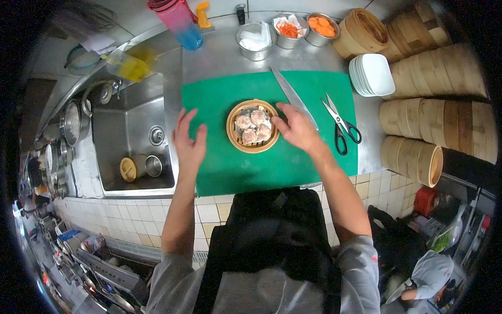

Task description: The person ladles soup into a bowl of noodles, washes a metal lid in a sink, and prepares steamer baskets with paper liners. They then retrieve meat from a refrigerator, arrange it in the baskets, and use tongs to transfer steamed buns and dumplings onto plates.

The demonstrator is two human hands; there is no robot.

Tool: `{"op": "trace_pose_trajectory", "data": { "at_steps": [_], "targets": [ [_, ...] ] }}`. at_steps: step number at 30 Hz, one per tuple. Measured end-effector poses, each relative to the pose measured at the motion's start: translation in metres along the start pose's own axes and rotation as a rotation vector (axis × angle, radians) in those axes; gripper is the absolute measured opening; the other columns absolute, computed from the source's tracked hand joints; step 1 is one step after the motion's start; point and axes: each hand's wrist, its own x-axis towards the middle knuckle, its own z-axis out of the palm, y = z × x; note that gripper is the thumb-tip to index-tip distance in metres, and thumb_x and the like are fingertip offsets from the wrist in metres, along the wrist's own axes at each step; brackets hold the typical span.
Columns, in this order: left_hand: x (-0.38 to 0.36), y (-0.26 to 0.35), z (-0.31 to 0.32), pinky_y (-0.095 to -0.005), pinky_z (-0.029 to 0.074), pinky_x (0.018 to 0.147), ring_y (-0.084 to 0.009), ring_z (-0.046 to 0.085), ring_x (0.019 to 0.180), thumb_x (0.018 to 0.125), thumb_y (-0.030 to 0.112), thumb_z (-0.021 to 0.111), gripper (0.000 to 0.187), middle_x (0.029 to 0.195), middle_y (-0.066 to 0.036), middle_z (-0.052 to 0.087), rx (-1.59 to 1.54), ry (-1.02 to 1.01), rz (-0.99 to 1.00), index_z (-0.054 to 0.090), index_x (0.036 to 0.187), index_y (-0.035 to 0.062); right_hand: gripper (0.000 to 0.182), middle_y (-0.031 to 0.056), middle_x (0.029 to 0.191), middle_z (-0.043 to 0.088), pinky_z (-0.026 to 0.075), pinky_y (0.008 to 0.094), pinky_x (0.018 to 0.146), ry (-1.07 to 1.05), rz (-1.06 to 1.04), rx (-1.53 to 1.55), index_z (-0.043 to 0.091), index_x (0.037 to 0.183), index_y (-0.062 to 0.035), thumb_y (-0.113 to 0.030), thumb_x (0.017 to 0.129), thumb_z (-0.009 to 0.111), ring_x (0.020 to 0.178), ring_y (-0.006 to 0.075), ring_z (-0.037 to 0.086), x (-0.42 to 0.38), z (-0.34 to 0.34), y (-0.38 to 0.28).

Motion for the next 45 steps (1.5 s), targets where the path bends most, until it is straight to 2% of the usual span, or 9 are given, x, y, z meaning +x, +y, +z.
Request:
{"op": "trace_pose_trajectory", "data": {
  "at_steps": [11,15,18,25,27,28,34,40,45],
  "targets": [
    [-0.225,-0.049,-0.105,-0.0653,0.013,0.116,-0.0354,0.036,0.145,0.086,0.024,0.071,0.056,0.152,-0.020,0.044,0.238,0.207,-0.433,0.055,0.138,0.0120,0.032,0.0287,0.086,0.067,0.053,0.0515,0.076,-0.324,0.016,-0.233,0.067,0.089,0.0035,-0.026,0.080,0.061,0.081,0.0450,0.066,0.038,-0.001,-0.006],
    [-0.344,-0.026,-0.124,-0.0554,0.020,0.118,-0.0379,0.038,0.143,0.081,0.032,0.075,0.064,0.153,-0.024,0.043,0.394,0.413,-0.690,0.056,0.139,0.0112,0.024,0.0210,0.067,0.064,0.050,0.0428,0.056,-0.241,-0.269,-0.156,0.065,0.084,0.0033,-0.020,0.082,0.062,0.058,0.0292,0.065,0.035,-0.005,0.013],
    [-0.462,0.003,-0.105,-0.0613,0.023,0.116,-0.0389,0.038,0.144,0.082,0.041,0.073,0.068,0.151,-0.027,0.044,0.372,0.557,-0.889,0.056,0.139,0.0083,0.023,0.0143,0.062,0.063,0.051,0.0399,0.050,-0.416,-0.059,0.166,0.066,0.082,0.0051,-0.017,0.080,0.061,0.047,0.0156,0.061,0.016,-0.014,-0.021],
    [-0.669,0.164,0.001,-0.0446,0.038,0.112,-0.0386,0.048,0.136,0.080,0.052,0.074,0.075,0.146,-0.028,0.049,0.151,0.675,-1.582,0.060,0.137,0.0046,0.027,0.0294,0.080,0.066,0.052,0.0477,0.064,-0.601,-0.500,-0.061,0.069,0.092,0.0038,-0.015,0.076,0.060,0.068,0.0443,0.065,-0.033,0.031,-0.038],
    [-0.717,0.174,0.026,-0.0411,0.044,0.108,-0.0363,0.056,0.129,0.082,0.051,0.074,0.075,0.141,-0.026,0.055,-0.162,0.680,-1.674,0.060,0.136,0.0001,0.025,0.0216,0.071,0.066,0.052,0.0415,0.056,-0.605,-0.660,-0.055,0.070,0.093,0.0036,-0.014,0.079,0.059,0.057,0.0312,0.064,-0.070,0.047,-0.034],
    [-0.728,0.174,0.028,-0.0411,0.044,0.108,-0.0363,0.056,0.129,0.082,0.051,0.074,0.075,0.141,-0.026,0.055,-0.174,0.709,-1.670,0.060,0.136,0.0001,0.023,0.0138,0.061,0.066,0.052,0.0353,0.048,-0.593,-0.801,-0.056,0.072,0.093,0.0034,-0.012,0.081,0.059,0.047,0.0182,0.063,-0.087,0.055,-0.033],
    [-0.793,0.127,0.022,-0.0397,0.051,0.091,-0.0304,0.068,0.105,0.092,0.049,0.063,0.054,0.114,-0.019,0.072,-0.300,0.885,-1.668,0.071,0.118,0.0026,0.027,0.0225,0.065,0.065,0.053,0.0410,0.056,-0.858,-0.696,-0.145,0.071,0.092,0.0044,-0.017,0.077,0.062,0.054,0.0283,0.067,-0.207,0.073,-0.080],
    [-0.889,0.088,-0.033,-0.0427,0.050,0.079,-0.0340,0.068,0.088,0.100,0.038,0.045,0.046,0.092,-0.018,0.072,-0.306,1.049,-1.466,0.073,0.097,0.0018,0.027,0.0110,0.068,0.069,0.053,0.0319,0.050,-1.036,-0.485,-0.009,0.072,0.100,0.0071,-0.009,0.083,0.059,0.053,0.0140,0.066,-0.321,0.125,-0.172],
    [-0.997,0.046,-0.016,-0.0402,0.051,0.091,-0.0333,0.064,0.107,0.092,0.027,0.054,0.033,0.104,-0.023,0.069,-0.169,1.175,-1.335,0.071,0.104,0.0007,0.026,0.0066,0.069,0.067,0.049,0.0275,0.047,-1.171,-0.695,-0.141,0.071,0.102,0.0061,-0.008,0.085,0.057,0.053,0.0097,0.060,-0.403,0.186,-0.267]
  ]
}}
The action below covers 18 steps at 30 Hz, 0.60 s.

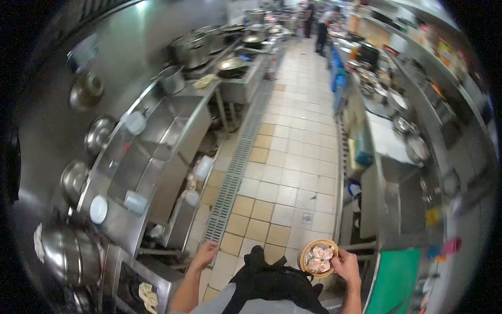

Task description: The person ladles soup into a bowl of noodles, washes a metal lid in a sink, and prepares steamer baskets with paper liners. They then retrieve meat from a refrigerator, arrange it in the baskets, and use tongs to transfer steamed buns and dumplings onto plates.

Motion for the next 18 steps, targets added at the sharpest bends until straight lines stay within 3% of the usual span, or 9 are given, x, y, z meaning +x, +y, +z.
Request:
{"op": "trace_pose_trajectory", "data": {
  "at_steps": [3,4,7,10,11,14,15,17,18],
  "targets": [
    [-0.010,0.019,-0.035,-0.0392,0.050,0.098,-0.0313,0.062,0.115,0.081,0.018,0.065,0.048,0.120,-0.020,0.068,-0.289,-0.034,-0.155,0.064,0.127,0.0024,0.021,0.0049,0.067,0.065,0.048,0.0274,0.048,-0.151,-0.146,-0.094,0.070,0.097,0.0068,-0.006,0.087,0.056,0.053,0.0091,0.059,0.046,0.044,-0.041],
    [-0.020,0.026,-0.052,-0.0390,0.050,0.097,-0.0305,0.064,0.114,0.082,0.022,0.067,0.049,0.122,-0.019,0.068,-0.178,0.028,-0.049,0.064,0.127,0.0034,0.020,0.0045,0.067,0.064,0.048,0.0270,0.047,-0.152,-0.141,-0.043,0.069,0.094,0.0068,-0.006,0.087,0.056,0.054,0.0090,0.058,0.056,0.062,-0.051],
    [-0.058,0.065,-0.111,-0.0371,0.046,0.106,-0.0277,0.059,0.123,0.094,0.033,0.066,0.049,0.135,-0.015,0.062,-0.237,0.017,-0.130,0.060,0.133,0.0050,0.018,0.0035,0.067,0.063,0.045,0.0252,0.044,-0.307,-0.286,-0.035,0.067,0.090,0.0061,-0.008,0.090,0.057,0.052,0.0080,0.056,0.087,0.121,-0.091],
    [-0.119,0.106,-0.167,-0.0381,0.043,0.109,-0.0296,0.054,0.131,0.096,0.035,0.065,0.050,0.143,-0.015,0.057,-0.246,0.103,-0.208,0.059,0.136,0.0056,0.022,0.0065,0.065,0.063,0.044,0.0281,0.044,-0.464,-0.238,0.047,0.067,0.098,0.0083,-0.010,0.091,0.056,0.050,0.0100,0.057,0.103,0.170,-0.119],
    [-0.130,0.110,-0.173,-0.0381,0.043,0.109,-0.0296,0.054,0.131,0.096,0.035,0.065,0.050,0.143,-0.015,0.057,-0.277,0.155,-0.231,0.059,0.136,0.0056,0.022,0.0065,0.065,0.063,0.044,0.0281,0.044,-0.509,-0.274,0.018,0.067,0.098,0.0083,-0.010,0.091,0.056,0.050,0.0100,0.057,0.125,0.187,-0.127],
    [-0.161,0.128,-0.190,-0.0377,0.041,0.111,-0.0327,0.049,0.137,0.097,0.041,0.064,0.054,0.148,-0.021,0.050,-0.312,0.117,-0.052,0.058,0.137,0.0050,0.024,0.0076,0.068,0.064,0.046,0.0276,0.041,-0.712,-0.462,-0.082,0.066,0.105,0.0081,-0.008,0.091,0.056,0.049,0.0104,0.058,0.180,0.237,-0.174],
    [-0.172,0.155,-0.219,-0.0377,0.041,0.111,-0.0327,0.049,0.137,0.097,0.041,0.064,0.054,0.148,-0.021,0.050,-0.331,0.136,-0.138,0.058,0.137,0.0050,0.024,0.0076,0.068,0.064,0.046,0.0276,0.041,-0.798,-0.434,-0.099,0.066,0.105,0.0081,-0.008,0.091,0.056,0.049,0.0104,0.058,0.180,0.245,-0.200],
    [-0.164,0.169,-0.246,-0.0378,0.043,0.110,-0.0336,0.050,0.135,0.098,0.040,0.063,0.052,0.147,-0.022,0.050,-0.294,0.036,-0.122,0.059,0.136,0.0045,0.023,0.0082,0.068,0.065,0.047,0.0282,0.041,-0.855,-0.478,-0.131,0.067,0.104,0.0078,-0.008,0.090,0.057,0.049,0.0109,0.058,0.204,0.275,-0.250],
    [-0.169,0.169,-0.257,-0.0393,0.048,0.105,-0.0356,0.053,0.132,0.098,0.038,0.064,0.051,0.146,-0.022,0.051,-0.269,0.082,-0.125,0.059,0.136,0.0048,0.023,0.0088,0.069,0.067,0.048,0.0296,0.043,-0.879,-0.506,-0.168,0.068,0.102,0.0081,-0.006,0.088,0.058,0.050,0.0109,0.060,0.205,0.292,-0.269]
  ]
}}
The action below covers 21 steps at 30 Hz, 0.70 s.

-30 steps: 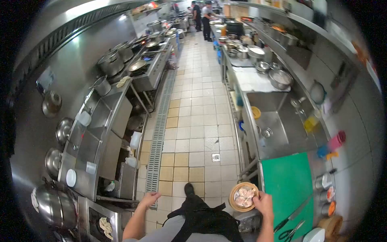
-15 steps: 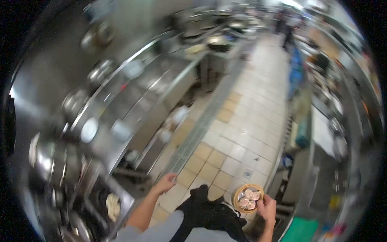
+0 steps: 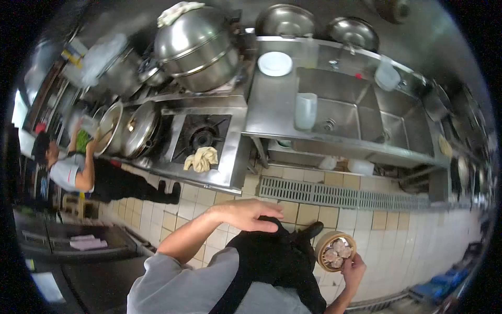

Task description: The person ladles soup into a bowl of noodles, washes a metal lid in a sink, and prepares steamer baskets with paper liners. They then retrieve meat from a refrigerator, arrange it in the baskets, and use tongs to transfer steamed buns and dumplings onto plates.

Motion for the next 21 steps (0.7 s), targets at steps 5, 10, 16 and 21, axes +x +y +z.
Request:
{"op": "trace_pose_trajectory", "data": {
  "at_steps": [5,10,16,21],
  "targets": [
    [0.007,0.005,-0.051,-0.0388,0.053,0.094,-0.0326,0.059,0.126,0.098,0.037,0.065,0.043,0.139,-0.020,0.059,0.051,0.500,0.066,0.067,0.127,0.0054,0.024,0.0135,0.070,0.069,0.051,0.0321,0.046,-0.119,-0.203,-0.162,0.069,0.103,0.0062,-0.005,0.085,0.057,0.053,0.0160,0.065,0.110,-0.003,-0.037],
    [-0.033,0.053,-0.135,-0.0341,0.052,0.096,-0.0207,0.063,0.117,0.103,0.024,0.057,0.031,0.123,-0.011,0.069,0.101,1.151,-0.090,0.067,0.122,0.0022,0.025,0.0180,0.071,0.070,0.054,0.0350,0.052,-0.236,-0.327,-0.271,0.070,0.103,0.0021,-0.008,0.083,0.059,0.056,0.0227,0.069,0.214,0.010,-0.085],
    [-0.090,0.049,-0.271,-0.0289,0.052,0.090,-0.0148,0.067,0.102,0.098,0.014,0.063,0.031,0.109,-0.009,0.073,0.307,1.622,-0.076,0.065,0.125,-0.0017,0.025,0.0170,0.072,0.070,0.054,0.0365,0.056,-0.347,-0.422,-0.371,0.072,0.103,-0.0002,-0.010,0.083,0.060,0.061,0.0234,0.071,0.300,0.053,-0.160],
    [-0.128,0.024,-0.427,-0.0321,0.054,0.089,-0.0201,0.071,0.099,0.090,0.021,0.071,0.037,0.109,-0.017,0.074,0.637,1.692,-0.228,0.069,0.120,-0.0007,0.026,0.0178,0.078,0.072,0.055,0.0376,0.061,-0.431,-0.422,-0.501,0.072,0.105,-0.0014,-0.011,0.083,0.062,0.064,0.0245,0.072,0.351,0.103,-0.192]
  ]
}}
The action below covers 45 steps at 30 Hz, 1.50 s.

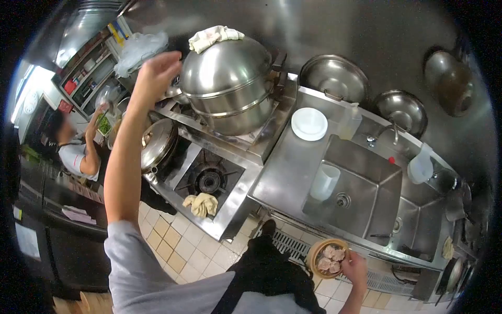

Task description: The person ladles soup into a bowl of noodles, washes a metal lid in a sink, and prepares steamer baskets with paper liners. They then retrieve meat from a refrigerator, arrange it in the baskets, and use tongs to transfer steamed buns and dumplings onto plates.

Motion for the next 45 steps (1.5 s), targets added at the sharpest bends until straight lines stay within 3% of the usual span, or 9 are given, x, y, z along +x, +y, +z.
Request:
{"op": "trace_pose_trajectory", "data": {
  "at_steps": [6,10,13,20,24,29,35,42,45],
  "targets": [
    [0.197,-0.122,0.066,-0.0363,0.053,0.094,-0.0278,0.069,0.109,0.078,0.032,0.081,0.064,0.122,-0.019,0.070,0.231,-0.027,-0.019,0.064,0.130,-0.0012,0.029,0.0149,0.077,0.072,0.053,0.0355,0.056,0.162,-0.046,0.025,0.070,0.113,-0.0008,-0.011,0.087,0.061,0.060,0.0193,0.069,0.043,0.019,-0.048],
    [0.274,-0.171,0.097,-0.0339,0.056,0.088,-0.0246,0.070,0.103,0.075,0.030,0.081,0.072,0.119,-0.018,0.070,0.306,-0.456,-0.086,0.058,0.137,-0.0001,0.028,0.0087,0.076,0.070,0.050,0.0286,0.048,0.145,0.241,0.359,0.070,0.112,0.0021,-0.004,0.089,0.056,0.057,0.0108,0.062,0.060,0.022,-0.107],
    [0.263,-0.135,0.106,-0.0316,0.057,0.078,-0.0199,0.070,0.089,0.071,0.019,0.075,0.065,0.107,-0.012,0.070,0.057,-0.694,-0.378,0.060,0.133,0.0022,0.026,0.0048,0.071,0.067,0.048,0.0268,0.046,0.187,0.273,0.407,0.070,0.112,0.0032,-0.006,0.091,0.057,0.055,0.0079,0.059,0.072,0.034,-0.101],
    [0.265,-0.138,0.110,-0.0334,0.054,0.082,-0.0224,0.067,0.095,0.074,0.019,0.072,0.065,0.110,-0.016,0.069,0.127,-0.647,-0.276,0.059,0.134,-0.0028,0.028,0.0091,0.077,0.071,0.051,0.0280,0.048,0.082,0.213,0.319,0.071,0.112,0.0027,-0.005,0.087,0.058,0.056,0.0093,0.062,0.139,0.062,-0.113],
    [0.253,-0.122,0.088,-0.0319,0.054,0.078,-0.0197,0.066,0.091,0.075,0.019,0.071,0.063,0.107,-0.014,0.069,0.222,-0.512,-0.256,0.060,0.132,-0.0033,0.027,0.0086,0.080,0.072,0.052,0.0276,0.048,0.076,-0.076,0.243,0.071,0.110,0.0031,-0.006,0.086,0.059,0.063,0.0077,0.063,0.180,0.060,-0.138],
    [0.213,-0.097,-0.015,-0.0277,0.051,0.077,-0.0124,0.062,0.085,0.079,0.025,0.066,0.061,0.098,-0.005,0.068,0.231,-0.273,-0.049,0.059,0.134,-0.0014,0.029,0.0082,0.084,0.071,0.052,0.0272,0.050,-0.122,0.062,0.327,0.070,0.111,0.0020,-0.005,0.086,0.058,0.062,0.0093,0.063,0.219,0.056,-0.130],
    [0.086,-0.035,-0.135,-0.0263,0.048,0.083,-0.0127,0.061,0.087,0.085,0.034,0.067,0.067,0.100,-0.005,0.067,0.385,0.012,-0.299,0.055,0.140,-0.0004,0.031,0.0082,0.077,0.070,0.050,0.0315,0.053,-0.252,-0.092,0.277,0.070,0.112,-0.0001,-0.008,0.085,0.058,0.059,0.0099,0.061,0.275,0.062,-0.092],
    [-0.078,0.024,-0.105,-0.0252,0.055,0.063,-0.0142,0.068,0.081,0.066,-0.006,0.059,0.064,0.105,-0.011,0.066,0.101,-0.026,-0.639,0.057,0.130,-0.0086,0.030,0.0144,0.072,0.067,0.050,0.0355,0.054,-0.427,-0.186,0.153,0.071,0.108,-0.0016,-0.016,0.083,0.061,0.053,0.0185,0.063,0.318,0.049,-0.141],
    [-0.118,0.040,-0.071,-0.0312,0.047,0.099,-0.0181,0.062,0.108,0.058,0.001,0.063,0.065,0.115,-0.011,0.066,0.170,-0.115,-0.773,0.063,0.123,-0.0054,0.033,0.0170,0.071,0.067,0.052,0.0360,0.057,-0.436,-0.292,0.076,0.071,0.108,-0.0015,-0.020,0.082,0.063,0.054,0.0206,0.065,0.330,0.051,-0.150]
  ]
}}
